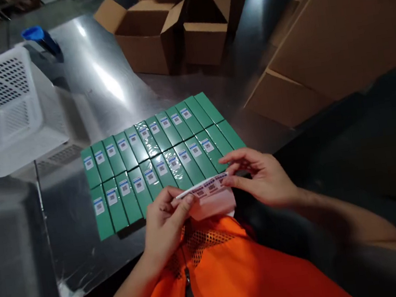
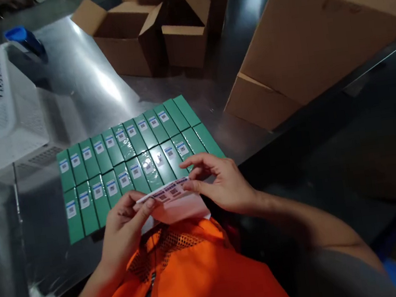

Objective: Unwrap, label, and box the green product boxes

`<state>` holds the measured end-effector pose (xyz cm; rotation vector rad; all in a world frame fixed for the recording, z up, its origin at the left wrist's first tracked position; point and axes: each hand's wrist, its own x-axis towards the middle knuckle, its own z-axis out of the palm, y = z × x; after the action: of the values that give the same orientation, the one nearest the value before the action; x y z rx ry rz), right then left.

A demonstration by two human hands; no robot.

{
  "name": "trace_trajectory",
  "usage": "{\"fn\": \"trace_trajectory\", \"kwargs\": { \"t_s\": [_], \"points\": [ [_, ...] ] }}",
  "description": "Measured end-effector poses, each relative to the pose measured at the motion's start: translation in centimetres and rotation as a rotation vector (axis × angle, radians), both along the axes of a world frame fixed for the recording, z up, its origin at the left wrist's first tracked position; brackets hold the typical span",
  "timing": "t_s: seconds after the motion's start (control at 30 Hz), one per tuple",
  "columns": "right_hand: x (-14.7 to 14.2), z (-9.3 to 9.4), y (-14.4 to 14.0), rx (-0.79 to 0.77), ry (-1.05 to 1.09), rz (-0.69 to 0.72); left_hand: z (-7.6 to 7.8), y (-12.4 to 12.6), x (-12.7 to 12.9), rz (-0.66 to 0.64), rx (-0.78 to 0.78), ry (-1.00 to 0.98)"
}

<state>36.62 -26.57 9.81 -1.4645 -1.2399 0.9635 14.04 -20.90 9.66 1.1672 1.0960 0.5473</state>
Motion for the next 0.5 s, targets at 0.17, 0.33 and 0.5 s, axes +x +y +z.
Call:
{"fn": "trace_trajectory", "kwargs": {
  "t_s": [0.17,0.33,0.5],
  "points": [
    [1.1,0.7,-0.8,0.165,-0.222,0.061,0.3,0.4,1.3,0.001,-0.137,0.016],
    [3.7,1.7,1.9,0.131,-0.044,-0.054,-0.1,1.8,1.8,0.04,-0.095,0.049],
    [7.2,0.0,7.1,-0.205,0.046,0.003,-1.8,2.8,1.3,0.081,-0.033,0.08]
  ]
}}
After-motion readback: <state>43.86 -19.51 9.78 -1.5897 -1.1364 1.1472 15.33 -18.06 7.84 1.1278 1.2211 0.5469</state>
